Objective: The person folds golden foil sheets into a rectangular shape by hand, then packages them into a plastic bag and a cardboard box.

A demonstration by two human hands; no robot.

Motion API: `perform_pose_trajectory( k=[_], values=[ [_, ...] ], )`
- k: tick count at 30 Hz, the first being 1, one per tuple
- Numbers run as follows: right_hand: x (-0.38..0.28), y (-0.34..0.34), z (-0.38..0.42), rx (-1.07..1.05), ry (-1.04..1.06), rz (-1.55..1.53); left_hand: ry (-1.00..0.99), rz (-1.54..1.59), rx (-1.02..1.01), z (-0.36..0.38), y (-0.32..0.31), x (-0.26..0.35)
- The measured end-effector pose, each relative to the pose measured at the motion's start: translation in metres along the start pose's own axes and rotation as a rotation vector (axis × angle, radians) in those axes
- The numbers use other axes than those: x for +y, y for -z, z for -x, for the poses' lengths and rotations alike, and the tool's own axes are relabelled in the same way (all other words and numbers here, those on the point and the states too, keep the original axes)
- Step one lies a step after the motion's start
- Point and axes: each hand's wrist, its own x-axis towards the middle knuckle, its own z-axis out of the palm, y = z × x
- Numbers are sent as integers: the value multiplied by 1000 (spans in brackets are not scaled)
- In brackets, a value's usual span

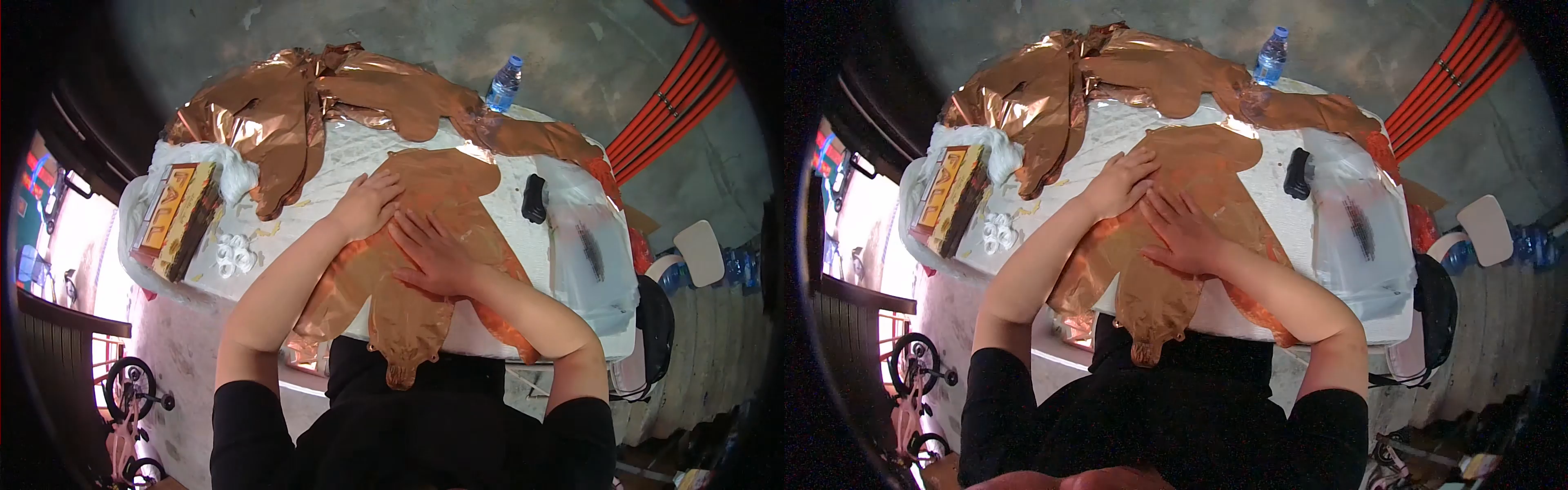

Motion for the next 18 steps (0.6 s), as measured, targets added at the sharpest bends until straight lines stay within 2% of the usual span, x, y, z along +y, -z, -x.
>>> perform_pose_trajectory(
  k=[2, 3, 5, 7, 9, 11, 13, 14, 16, 18],
  values=[
    [0, 2, 1, 168, 56, -6, -5, 13, -2, 0, 0, -1],
    [4, 10, 2, 165, 42, 4, 2, 20, -5, 1, 1, 0],
    [18, 32, -6, 42, -220, -571, 0, 22, -2, 1, 0, 1],
    [58, 36, -19, 256, -375, -552, 8, 21, 1, 2, -2, 0],
    [105, 48, -29, 398, -395, -361, 5, -2, 8, 2, -3, -1],
    [156, 64, -34, 444, -462, 58, 6, -9, 11, 2, -4, -1],
    [187, 76, -34, 313, -632, 279, 15, -16, 20, 1, -5, 0],
    [198, 77, -33, 307, -625, 282, -1, -21, 30, 2, -5, 0],
    [216, 78, -34, 163, -708, 198, -5, -23, 38, 2, -3, -1],
    [233, 76, -34, 133, -654, 265, -6, 12, 52, 3, -4, 0]
  ],
)
